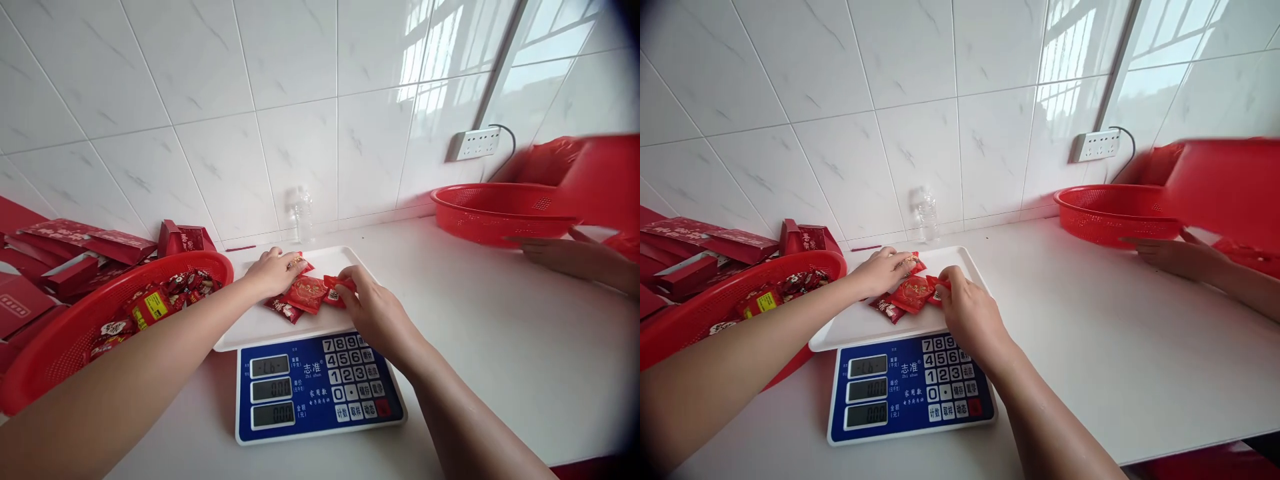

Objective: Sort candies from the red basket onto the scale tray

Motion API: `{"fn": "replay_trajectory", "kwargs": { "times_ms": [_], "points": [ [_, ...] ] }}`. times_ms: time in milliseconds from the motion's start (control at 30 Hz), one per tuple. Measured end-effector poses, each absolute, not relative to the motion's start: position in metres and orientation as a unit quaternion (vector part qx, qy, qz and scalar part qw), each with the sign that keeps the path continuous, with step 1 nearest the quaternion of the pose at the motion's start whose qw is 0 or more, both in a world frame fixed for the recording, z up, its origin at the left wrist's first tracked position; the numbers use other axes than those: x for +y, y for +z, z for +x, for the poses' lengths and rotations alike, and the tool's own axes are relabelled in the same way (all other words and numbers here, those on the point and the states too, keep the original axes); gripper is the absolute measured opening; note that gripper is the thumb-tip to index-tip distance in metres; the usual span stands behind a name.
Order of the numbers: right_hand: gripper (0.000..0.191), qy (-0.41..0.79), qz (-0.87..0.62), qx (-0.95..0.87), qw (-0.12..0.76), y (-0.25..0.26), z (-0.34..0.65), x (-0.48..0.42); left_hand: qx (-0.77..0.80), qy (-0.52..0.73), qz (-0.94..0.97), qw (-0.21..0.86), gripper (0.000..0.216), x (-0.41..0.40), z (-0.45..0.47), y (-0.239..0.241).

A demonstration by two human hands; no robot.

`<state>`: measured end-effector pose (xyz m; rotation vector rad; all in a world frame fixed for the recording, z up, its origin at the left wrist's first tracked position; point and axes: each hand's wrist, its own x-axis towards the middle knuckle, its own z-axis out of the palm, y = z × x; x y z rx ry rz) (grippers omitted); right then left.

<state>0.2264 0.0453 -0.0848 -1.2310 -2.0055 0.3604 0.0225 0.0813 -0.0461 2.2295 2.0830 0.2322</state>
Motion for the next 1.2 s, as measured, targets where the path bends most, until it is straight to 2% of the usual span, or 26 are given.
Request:
{"fn": "replay_trajectory", "kwargs": {
  "times_ms": [100, 333, 600, 867, 1067, 1200],
  "points": [
    [0.015, 0.147, -0.479, -0.781, 0.373, -0.085, 0.227, 0.045, 0.706, 0.054, 0.705, 0.042, 0.060, 0.091, 0.022, -0.043],
    [0.015, 0.178, -0.485, -0.770, 0.374, -0.083, 0.227, 0.044, 0.718, 0.107, 0.688, 0.000, 0.044, 0.097, 0.009, -0.044],
    [0.018, 0.159, -0.468, -0.777, 0.389, -0.088, 0.227, 0.044, 0.774, 0.142, 0.611, -0.085, 0.046, 0.064, -0.070, -0.017],
    [0.027, 0.132, -0.444, -0.777, 0.426, -0.102, 0.226, 0.050, 0.843, 0.040, 0.529, -0.091, 0.049, 0.000, -0.156, -0.016],
    [0.031, 0.125, -0.455, -0.774, 0.423, -0.104, 0.226, 0.053, 0.837, -0.035, 0.539, -0.089, 0.027, -0.032, -0.169, -0.043],
    [0.031, 0.129, -0.461, -0.774, 0.414, -0.107, 0.226, 0.055, 0.793, -0.062, 0.605, -0.042, 0.019, -0.033, -0.156, -0.055]
  ]
}}
